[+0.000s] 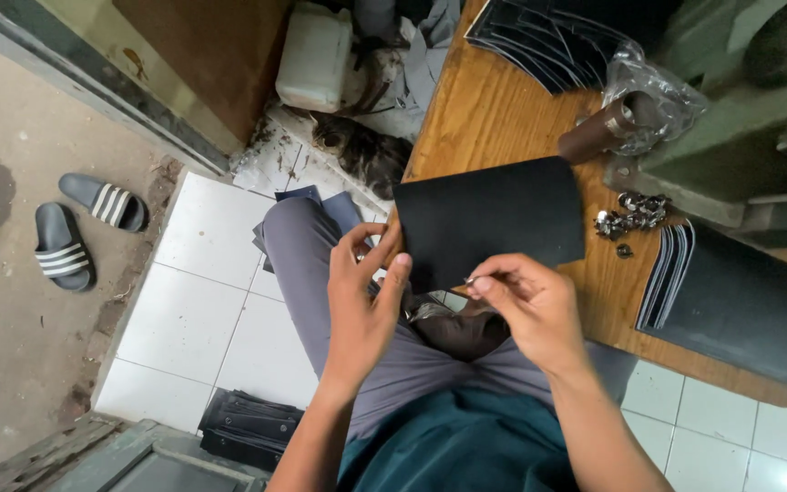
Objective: The person sits on the floor at a low table and installs metal snap fasteners on leather and fabric pieces. They position each piece, use a handheld punch and setter tool to set snaps, fold and press the leather pieces, and work through several pieces including a black wallet, green, tan, and floral fabric pieces.
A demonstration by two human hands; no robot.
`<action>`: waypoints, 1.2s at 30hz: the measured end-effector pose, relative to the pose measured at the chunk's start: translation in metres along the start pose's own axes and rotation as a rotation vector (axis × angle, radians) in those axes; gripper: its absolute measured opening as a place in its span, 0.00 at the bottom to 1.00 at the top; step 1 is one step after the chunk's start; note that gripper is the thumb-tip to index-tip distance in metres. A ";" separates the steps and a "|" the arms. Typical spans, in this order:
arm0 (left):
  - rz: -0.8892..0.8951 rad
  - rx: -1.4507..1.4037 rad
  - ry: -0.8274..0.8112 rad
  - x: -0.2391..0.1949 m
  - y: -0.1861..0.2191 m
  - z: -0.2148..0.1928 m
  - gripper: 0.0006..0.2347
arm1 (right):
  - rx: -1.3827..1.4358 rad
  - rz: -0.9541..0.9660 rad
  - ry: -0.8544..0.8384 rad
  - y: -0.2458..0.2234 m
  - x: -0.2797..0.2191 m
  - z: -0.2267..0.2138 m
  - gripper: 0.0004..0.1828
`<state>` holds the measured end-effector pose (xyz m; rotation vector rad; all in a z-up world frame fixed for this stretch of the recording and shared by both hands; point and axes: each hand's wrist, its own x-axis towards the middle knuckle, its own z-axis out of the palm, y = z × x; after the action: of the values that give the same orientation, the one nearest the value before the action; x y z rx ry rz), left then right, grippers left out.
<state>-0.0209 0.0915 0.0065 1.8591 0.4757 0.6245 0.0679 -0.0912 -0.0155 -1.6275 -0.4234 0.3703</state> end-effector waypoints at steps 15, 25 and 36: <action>-0.331 -0.375 -0.035 -0.022 -0.002 0.014 0.13 | -0.215 -0.074 -0.068 -0.017 -0.004 0.003 0.03; -0.286 -0.396 0.064 -0.027 0.002 0.017 0.16 | -0.265 -0.176 -0.031 -0.024 -0.005 0.018 0.03; -0.186 -0.354 0.059 -0.028 0.015 0.016 0.14 | -0.324 -0.135 -0.022 -0.034 -0.005 0.019 0.03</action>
<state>-0.0319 0.0582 0.0101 1.4471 0.5327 0.5967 0.0526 -0.0739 0.0166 -1.8972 -0.6316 0.2258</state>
